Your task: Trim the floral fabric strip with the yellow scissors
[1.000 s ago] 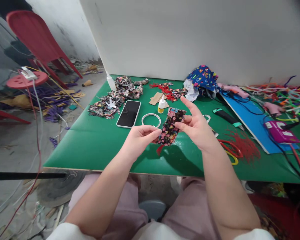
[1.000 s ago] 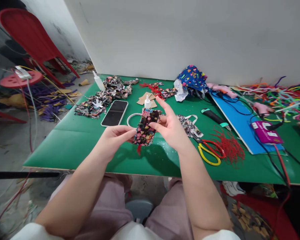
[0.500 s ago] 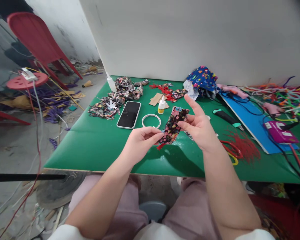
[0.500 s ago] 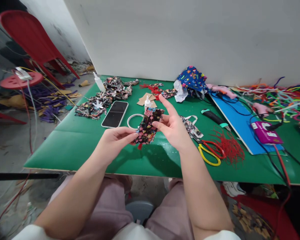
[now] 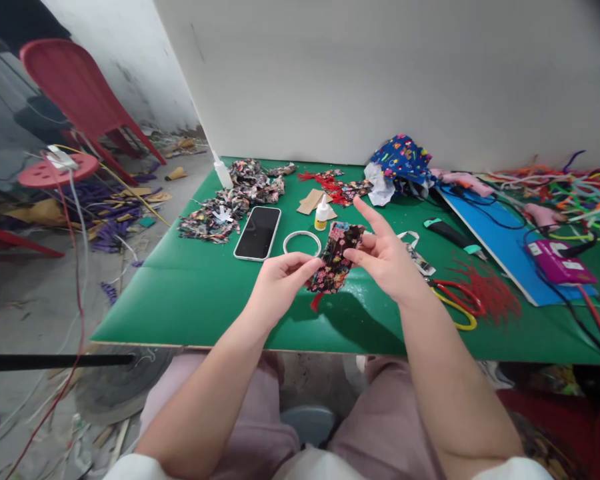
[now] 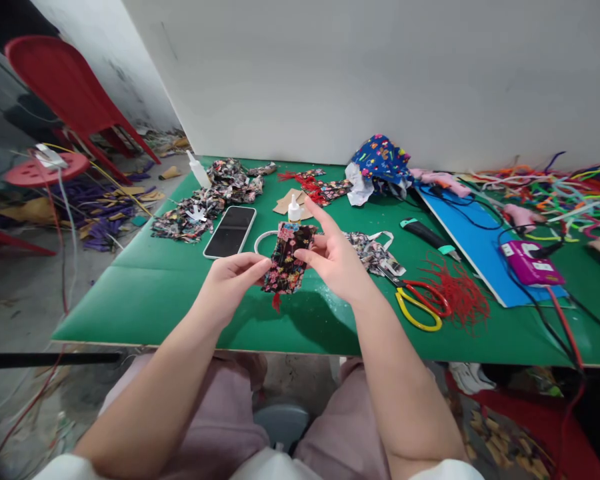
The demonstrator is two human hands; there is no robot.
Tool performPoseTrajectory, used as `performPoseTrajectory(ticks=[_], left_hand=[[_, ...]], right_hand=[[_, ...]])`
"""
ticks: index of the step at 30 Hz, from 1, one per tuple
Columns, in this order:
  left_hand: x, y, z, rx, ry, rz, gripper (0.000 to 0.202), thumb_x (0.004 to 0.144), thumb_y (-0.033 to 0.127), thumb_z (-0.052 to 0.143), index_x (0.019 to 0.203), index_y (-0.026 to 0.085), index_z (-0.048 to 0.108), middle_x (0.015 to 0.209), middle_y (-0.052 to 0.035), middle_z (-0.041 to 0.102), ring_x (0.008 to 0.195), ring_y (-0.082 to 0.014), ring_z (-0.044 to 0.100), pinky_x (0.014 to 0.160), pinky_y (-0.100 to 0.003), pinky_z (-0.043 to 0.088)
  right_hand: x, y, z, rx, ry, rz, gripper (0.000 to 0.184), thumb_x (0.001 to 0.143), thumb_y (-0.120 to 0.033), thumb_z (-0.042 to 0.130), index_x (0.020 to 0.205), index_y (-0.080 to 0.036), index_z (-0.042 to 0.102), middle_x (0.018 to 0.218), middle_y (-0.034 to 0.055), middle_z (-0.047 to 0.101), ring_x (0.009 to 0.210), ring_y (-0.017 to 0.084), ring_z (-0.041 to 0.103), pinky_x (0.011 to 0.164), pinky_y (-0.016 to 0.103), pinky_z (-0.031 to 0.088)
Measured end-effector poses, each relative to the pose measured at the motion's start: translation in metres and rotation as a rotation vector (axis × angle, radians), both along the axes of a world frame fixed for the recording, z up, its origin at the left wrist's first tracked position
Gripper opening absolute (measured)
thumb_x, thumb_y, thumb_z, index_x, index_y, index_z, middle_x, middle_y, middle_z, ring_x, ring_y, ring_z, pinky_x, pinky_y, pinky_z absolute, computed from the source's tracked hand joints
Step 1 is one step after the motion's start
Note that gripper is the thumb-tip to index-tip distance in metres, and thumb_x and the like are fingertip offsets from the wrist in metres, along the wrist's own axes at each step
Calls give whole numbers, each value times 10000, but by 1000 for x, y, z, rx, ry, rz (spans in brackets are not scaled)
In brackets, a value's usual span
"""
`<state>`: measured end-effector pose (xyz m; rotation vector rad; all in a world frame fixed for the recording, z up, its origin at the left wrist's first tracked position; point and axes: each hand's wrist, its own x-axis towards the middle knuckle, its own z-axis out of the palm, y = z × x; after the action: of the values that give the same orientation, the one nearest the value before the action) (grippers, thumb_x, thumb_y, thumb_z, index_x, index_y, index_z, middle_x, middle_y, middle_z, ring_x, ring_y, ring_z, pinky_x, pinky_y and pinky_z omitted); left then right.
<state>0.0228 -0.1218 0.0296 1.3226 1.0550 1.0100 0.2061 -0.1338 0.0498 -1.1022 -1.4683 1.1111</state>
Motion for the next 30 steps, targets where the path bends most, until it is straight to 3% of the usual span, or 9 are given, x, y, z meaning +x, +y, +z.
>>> performPoseTrajectory(ticks=[3,7,13,22,26,30], left_hand=[[0,0,1,-33,-28,-15,303,726,464,657,711,164,698,643,7,645,602,-108,562,576,-207,472],[2,-1,-1,-132,-100,-70,266,605,369,778,735,150,705,676,-9,685,591,-122,592,551,-217,488],[3,3,-7,-125,-227,68,242,601,331,790,724,149,691,655,-6,679,568,-115,601,526,-212,507],[3,3,-9,-70,-331,67,199,613,283,790,740,172,685,733,-9,706,657,-132,651,645,-252,549],[4,-2,-7,43,-378,2,210,625,209,780,829,207,727,898,-30,737,814,-171,676,776,-291,539],[4,-5,-9,94,-412,45,133,614,192,781,739,213,741,802,-21,746,773,-198,690,766,-330,548]], right_hand=[[0,0,1,-28,31,-8,768,807,-177,591,1431,-373,187,826,-36,656,704,124,610,652,268,544],[1,1,2,-57,81,-31,789,793,-200,625,1429,-368,190,751,-50,634,678,111,606,605,227,542],[-3,-3,5,-147,86,17,957,715,-280,720,1440,-375,103,712,-60,612,667,135,622,620,273,563],[-25,-27,20,225,-313,-191,756,816,-168,570,1434,-373,186,851,-15,657,795,162,646,780,322,561],[-25,-35,24,376,-488,-173,651,864,-183,503,1413,-409,237,912,-30,689,825,170,658,773,319,551],[-27,-36,27,417,-595,-148,585,893,-218,474,1407,-401,265,961,-30,699,844,179,666,745,315,546]])
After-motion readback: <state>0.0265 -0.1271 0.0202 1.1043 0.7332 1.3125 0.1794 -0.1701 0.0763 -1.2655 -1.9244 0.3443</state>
